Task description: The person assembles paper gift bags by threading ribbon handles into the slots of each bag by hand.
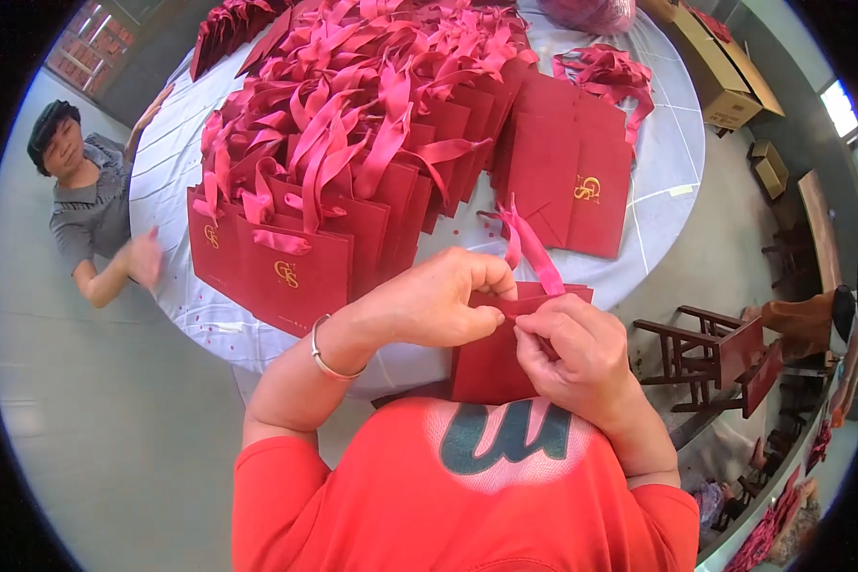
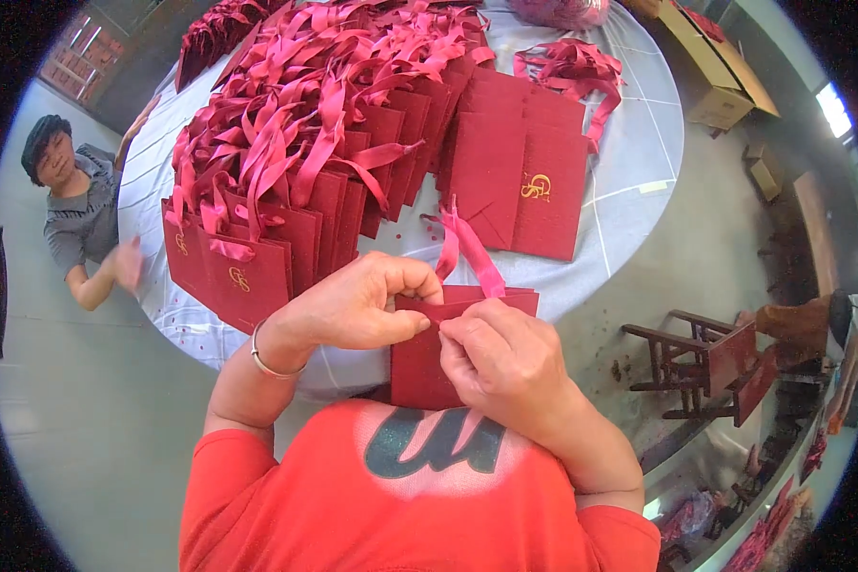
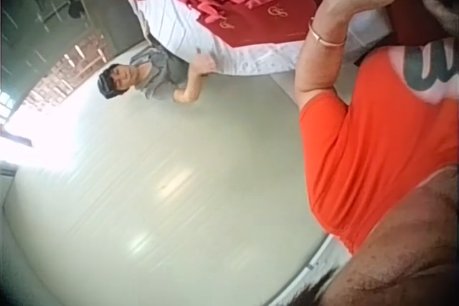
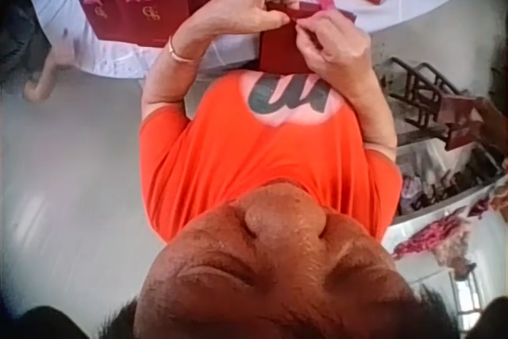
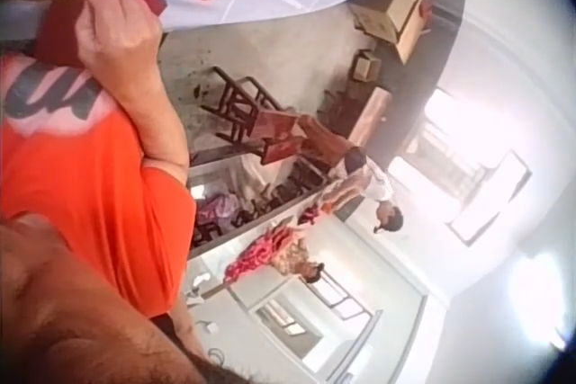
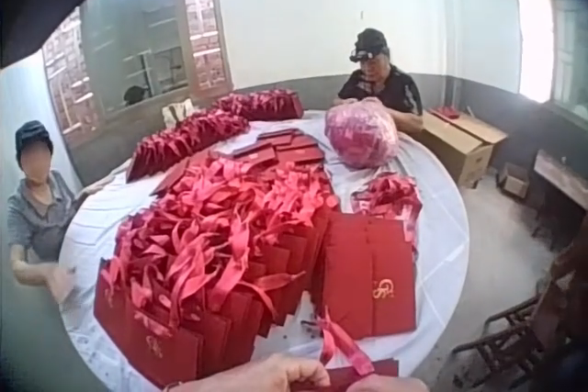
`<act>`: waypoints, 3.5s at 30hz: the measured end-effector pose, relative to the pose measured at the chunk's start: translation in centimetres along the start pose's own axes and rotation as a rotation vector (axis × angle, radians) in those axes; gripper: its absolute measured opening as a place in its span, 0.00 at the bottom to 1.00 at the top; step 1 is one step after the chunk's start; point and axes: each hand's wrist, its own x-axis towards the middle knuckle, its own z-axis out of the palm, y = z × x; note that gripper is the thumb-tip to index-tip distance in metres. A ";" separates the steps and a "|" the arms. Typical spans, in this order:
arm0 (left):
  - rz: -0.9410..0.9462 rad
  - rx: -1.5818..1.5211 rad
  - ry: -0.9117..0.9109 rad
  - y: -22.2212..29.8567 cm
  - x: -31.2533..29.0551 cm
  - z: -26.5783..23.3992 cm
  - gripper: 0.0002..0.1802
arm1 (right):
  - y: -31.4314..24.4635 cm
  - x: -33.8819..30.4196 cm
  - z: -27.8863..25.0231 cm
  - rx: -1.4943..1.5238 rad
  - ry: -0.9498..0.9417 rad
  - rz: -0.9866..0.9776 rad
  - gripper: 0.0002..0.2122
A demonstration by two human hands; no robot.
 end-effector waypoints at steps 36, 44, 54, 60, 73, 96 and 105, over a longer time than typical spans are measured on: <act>0.164 0.143 0.182 2.1 -1.2 2.0 0.08 | 5.8 6.4 -1.0 0.925 -0.942 0.939 0.10; 0.138 0.074 0.083 2.2 -1.1 2.1 0.08 | 10.7 7.5 -0.5 0.739 -0.097 0.697 0.08; 0.217 0.186 0.193 1.5 -1.1 1.0 0.07 | 6.0 0.6 -3.7 0.177 0.159 0.683 0.09; 0.137 0.202 0.209 1.7 -1.3 0.4 0.07 | 4.4 -5.1 -3.3 0.558 0.026 0.973 0.07; -0.059 0.081 0.389 1.6 -1.1 -0.3 0.11 | 4.5 -3.7 -4.9 0.860 -0.076 0.985 0.06; 0.008 -0.518 0.272 -1.0 0.8 0.8 0.09 | 5.6 -1.8 -3.7 0.811 -0.343 0.983 0.06; 0.130 -0.577 0.427 0.1 0.7 0.4 0.05 | 5.5 -1.6 -3.6 0.793 -0.330 0.965 0.06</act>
